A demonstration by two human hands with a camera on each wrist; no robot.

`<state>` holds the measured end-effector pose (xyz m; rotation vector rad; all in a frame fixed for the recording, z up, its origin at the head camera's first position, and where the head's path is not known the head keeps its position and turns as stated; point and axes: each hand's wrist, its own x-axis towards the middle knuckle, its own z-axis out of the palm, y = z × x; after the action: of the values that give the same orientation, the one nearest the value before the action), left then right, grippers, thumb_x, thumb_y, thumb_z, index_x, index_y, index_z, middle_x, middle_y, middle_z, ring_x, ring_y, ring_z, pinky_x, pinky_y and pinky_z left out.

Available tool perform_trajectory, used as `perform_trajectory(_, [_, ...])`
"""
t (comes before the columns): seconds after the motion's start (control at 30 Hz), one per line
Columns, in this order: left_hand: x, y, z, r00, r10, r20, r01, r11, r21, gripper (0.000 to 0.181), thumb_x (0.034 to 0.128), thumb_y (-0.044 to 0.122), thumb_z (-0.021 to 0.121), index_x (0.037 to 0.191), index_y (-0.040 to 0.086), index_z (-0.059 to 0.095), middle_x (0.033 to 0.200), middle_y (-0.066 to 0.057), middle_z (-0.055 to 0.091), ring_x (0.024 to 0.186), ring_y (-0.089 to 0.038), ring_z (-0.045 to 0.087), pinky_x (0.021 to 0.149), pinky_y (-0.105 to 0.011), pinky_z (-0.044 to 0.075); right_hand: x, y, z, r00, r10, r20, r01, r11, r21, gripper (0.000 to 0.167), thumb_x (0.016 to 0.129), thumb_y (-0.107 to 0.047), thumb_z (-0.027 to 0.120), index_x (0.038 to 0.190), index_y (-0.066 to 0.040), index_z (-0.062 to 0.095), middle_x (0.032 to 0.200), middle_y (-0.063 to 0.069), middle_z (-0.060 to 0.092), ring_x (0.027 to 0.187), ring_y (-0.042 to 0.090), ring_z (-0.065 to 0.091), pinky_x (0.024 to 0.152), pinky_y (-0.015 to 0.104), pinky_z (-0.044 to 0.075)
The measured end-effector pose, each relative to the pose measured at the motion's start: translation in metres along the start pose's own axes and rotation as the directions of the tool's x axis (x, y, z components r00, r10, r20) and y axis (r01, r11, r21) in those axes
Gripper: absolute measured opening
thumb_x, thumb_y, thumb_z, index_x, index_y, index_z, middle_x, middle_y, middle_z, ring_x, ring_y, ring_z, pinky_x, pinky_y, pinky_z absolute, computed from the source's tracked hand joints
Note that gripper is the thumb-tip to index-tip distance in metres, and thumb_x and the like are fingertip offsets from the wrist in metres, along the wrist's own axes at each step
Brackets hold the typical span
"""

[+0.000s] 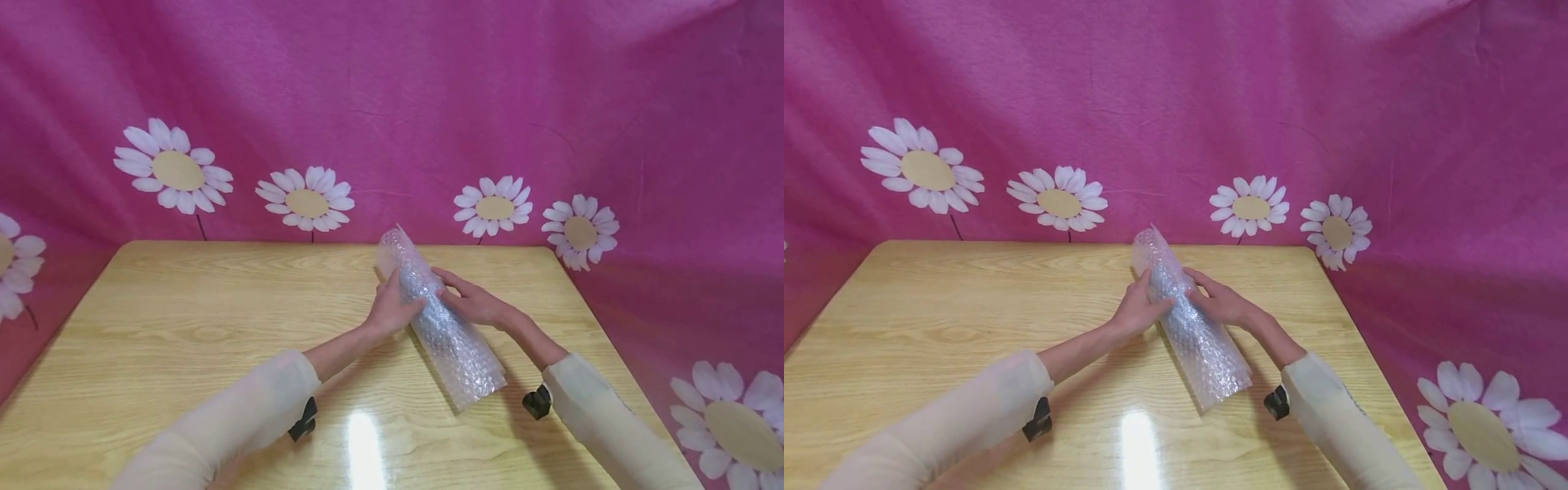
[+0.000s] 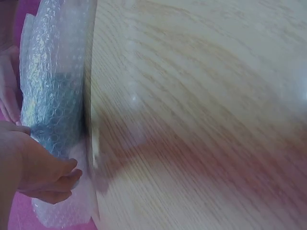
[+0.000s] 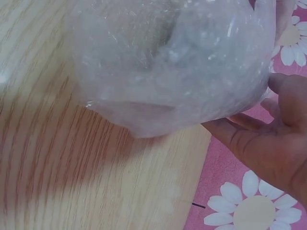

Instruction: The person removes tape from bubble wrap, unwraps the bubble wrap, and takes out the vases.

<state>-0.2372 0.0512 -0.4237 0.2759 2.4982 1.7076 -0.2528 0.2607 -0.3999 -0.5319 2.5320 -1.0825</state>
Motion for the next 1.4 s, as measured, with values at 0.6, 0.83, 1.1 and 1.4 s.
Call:
perform_trajectory(0.6, [0.001,-0.005,0.006,1.0,0.019,0.008,-0.017,0.992,-0.126,0.09,0.0849,0.008,0.075,0.158,0.004,0.023,0.158,-0.021,0.029,0.144,-0.037,0.027,0.117,-0.045,0.024,-0.002,0.0,0.003,0.999,-0.015,-0.03,0.017,0.997,0.075,0.056,0.107,-0.021,0.049,0.158,-0.01,0.029,0.16,0.019,0.028,0.145,0.038,0.026,0.113,0.059,0.028])
perform_trajectory(0.83, [0.003,-0.005,0.011,0.999,-0.051,0.016,0.053,0.957,-0.286,0.09,0.084,0.001,0.074,0.159,0.008,0.024,0.16,-0.018,0.028,0.143,-0.033,0.03,0.115,-0.041,0.031,0.0,0.005,0.004,0.998,-0.041,-0.048,0.045,0.995,0.091,0.055,0.106,-0.02,0.05,0.156,-0.007,0.032,0.159,0.019,0.03,0.145,0.039,0.026,0.113,0.059,0.028])
perform_trajectory(1.1, [0.004,-0.002,0.011,0.991,-0.129,0.018,0.129,0.942,-0.308,0.089,0.0846,0.002,0.075,0.158,0.009,0.025,0.16,-0.019,0.027,0.143,-0.034,0.029,0.115,-0.042,0.031,0.0,0.004,0.004,0.999,-0.014,-0.05,0.019,0.996,0.091,0.054,0.106,-0.021,0.05,0.156,-0.009,0.033,0.159,0.018,0.03,0.144,0.039,0.027,0.112,0.059,0.03])
perform_trajectory(1.4, [0.006,-0.004,0.01,0.99,-0.139,0.028,0.141,0.941,-0.308,0.09,0.0845,0.003,0.076,0.158,0.011,0.026,0.159,-0.019,0.029,0.143,-0.034,0.031,0.115,-0.043,0.031,-0.002,-0.004,0.004,0.997,-0.022,-0.069,0.025,0.999,0.047,0.054,0.106,-0.02,0.051,0.156,-0.008,0.035,0.158,0.018,0.033,0.143,0.038,0.029,0.112,0.059,0.03])
